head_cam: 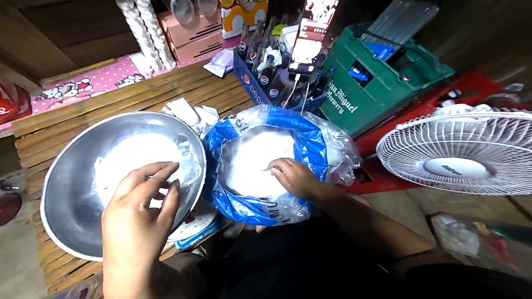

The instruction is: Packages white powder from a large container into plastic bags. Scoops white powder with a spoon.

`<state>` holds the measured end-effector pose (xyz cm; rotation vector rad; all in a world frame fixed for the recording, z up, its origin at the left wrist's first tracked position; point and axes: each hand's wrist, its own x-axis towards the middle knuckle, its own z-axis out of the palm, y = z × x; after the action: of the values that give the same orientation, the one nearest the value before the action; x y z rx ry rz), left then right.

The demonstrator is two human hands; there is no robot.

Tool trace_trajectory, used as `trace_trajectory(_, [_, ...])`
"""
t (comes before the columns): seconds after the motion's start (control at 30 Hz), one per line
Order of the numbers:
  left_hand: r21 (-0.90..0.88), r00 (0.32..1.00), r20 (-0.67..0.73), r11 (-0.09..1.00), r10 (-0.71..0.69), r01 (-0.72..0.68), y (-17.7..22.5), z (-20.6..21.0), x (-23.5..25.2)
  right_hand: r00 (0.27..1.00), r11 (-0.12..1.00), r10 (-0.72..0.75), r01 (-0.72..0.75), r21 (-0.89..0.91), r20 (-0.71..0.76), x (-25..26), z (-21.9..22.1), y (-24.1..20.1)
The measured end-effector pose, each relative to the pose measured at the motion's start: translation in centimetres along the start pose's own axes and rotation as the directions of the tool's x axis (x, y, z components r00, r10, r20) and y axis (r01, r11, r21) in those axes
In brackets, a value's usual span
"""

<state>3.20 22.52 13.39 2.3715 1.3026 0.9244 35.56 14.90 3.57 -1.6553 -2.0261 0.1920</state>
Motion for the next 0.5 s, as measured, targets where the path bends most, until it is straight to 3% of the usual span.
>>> trace_trajectory(0.07, [-0.001,1.0,0.001,1.0,0.0,0.0,0.1,0.1,0.0,1.0,0.999,0.001,0.0,0.046,-0.019,-0.2,0.0,-0.2])
trace_trajectory(0.2, [-0.012,1.0,0.012,1.0,-0.005,0.005,0.3,0.1,0.1,0.985,0.952,0.173,-0.171,0.254,0.014,-0.6,-0.2,0.3])
trace_trajectory(0.33, [-0.007,1.0,0.004,1.0,-0.006,0.006,0.3,0.2,0.1,0.923,0.825,0.383,-0.364,0.431,0.047,-0.8,-0.5,0.8])
trace_trajectory(0.5, [0.004,1.0,0.007,1.0,-0.014,0.014,0.2,0.2,0.1,0.83,0.605,0.554,-0.457,0.652,0.068,-1.0,-0.6,2.1])
